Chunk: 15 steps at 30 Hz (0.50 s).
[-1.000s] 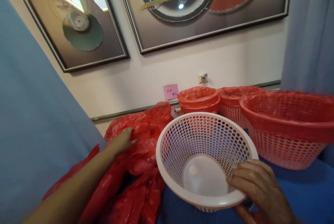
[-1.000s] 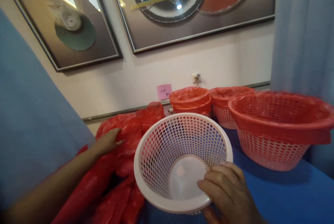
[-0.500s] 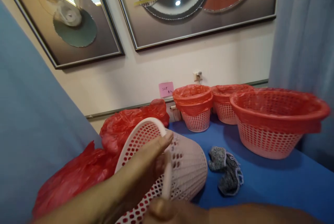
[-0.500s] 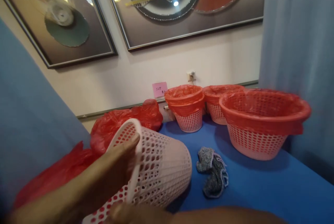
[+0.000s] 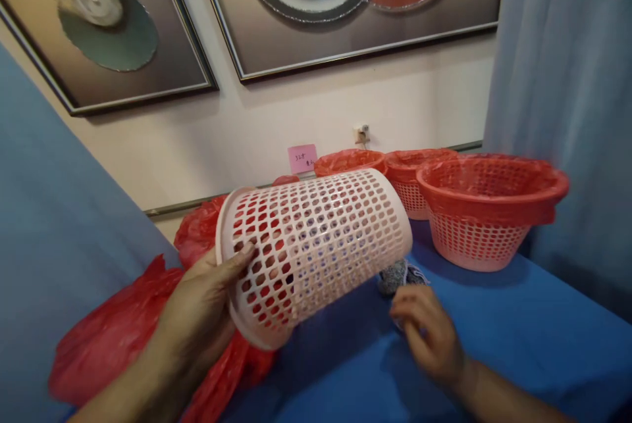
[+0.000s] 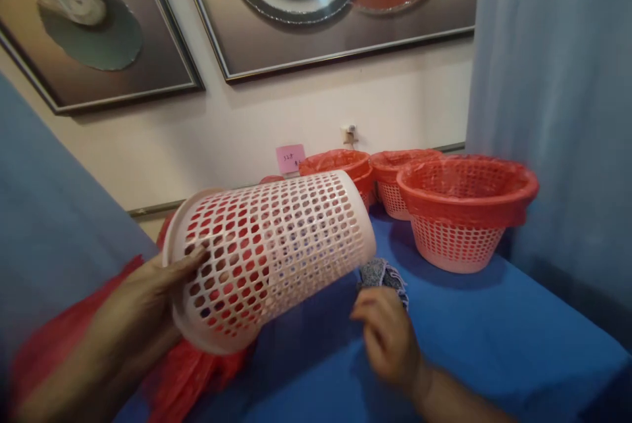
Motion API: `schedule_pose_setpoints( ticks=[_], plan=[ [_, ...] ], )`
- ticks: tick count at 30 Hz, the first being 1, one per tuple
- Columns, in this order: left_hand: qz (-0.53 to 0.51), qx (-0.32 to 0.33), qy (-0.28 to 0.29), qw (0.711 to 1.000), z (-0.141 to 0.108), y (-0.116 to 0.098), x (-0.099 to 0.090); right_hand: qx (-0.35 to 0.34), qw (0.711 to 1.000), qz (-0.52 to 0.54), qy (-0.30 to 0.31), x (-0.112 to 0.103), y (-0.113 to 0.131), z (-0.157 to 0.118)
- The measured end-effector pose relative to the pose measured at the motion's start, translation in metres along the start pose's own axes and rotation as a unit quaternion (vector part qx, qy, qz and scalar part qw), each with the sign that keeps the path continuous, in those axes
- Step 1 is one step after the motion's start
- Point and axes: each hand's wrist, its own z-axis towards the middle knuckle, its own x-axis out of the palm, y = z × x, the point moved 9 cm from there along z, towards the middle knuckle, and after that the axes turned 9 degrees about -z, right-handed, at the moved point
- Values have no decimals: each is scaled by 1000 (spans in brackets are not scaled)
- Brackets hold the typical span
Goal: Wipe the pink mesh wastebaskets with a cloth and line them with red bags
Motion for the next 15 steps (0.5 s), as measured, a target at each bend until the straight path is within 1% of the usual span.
schedule_pose_setpoints(
  ticks=[2,3,4,5,7,9,10,12,15],
  plan=[
    [-4,53,0,999,3,14,-2,155,988,15,0,12,-66,-15],
    [-4,77,-2,997,6,25,-4,212,977,16,9,22,-90,-22],
    [-1,96,-5,995,9,38,-6,247,969,17,22,33,-107,-27],
    [6,108,-7,994,13,54,-9,261,964,16,38,44,-116,-31],
    [32,104,-6,994,21,91,-17,285,956,31,62,64,-126,-36],
    [71,95,-6,993,29,122,-27,308,947,54,75,77,-129,-42],
    [84,95,-8,992,32,135,-33,324,940,67,78,80,-131,-46],
    [98,100,-13,990,36,152,-43,368,923,92,70,79,-141,-57],
    [97,106,-9,990,37,167,-51,454,882,125,26,62,-165,-80]
  ],
)
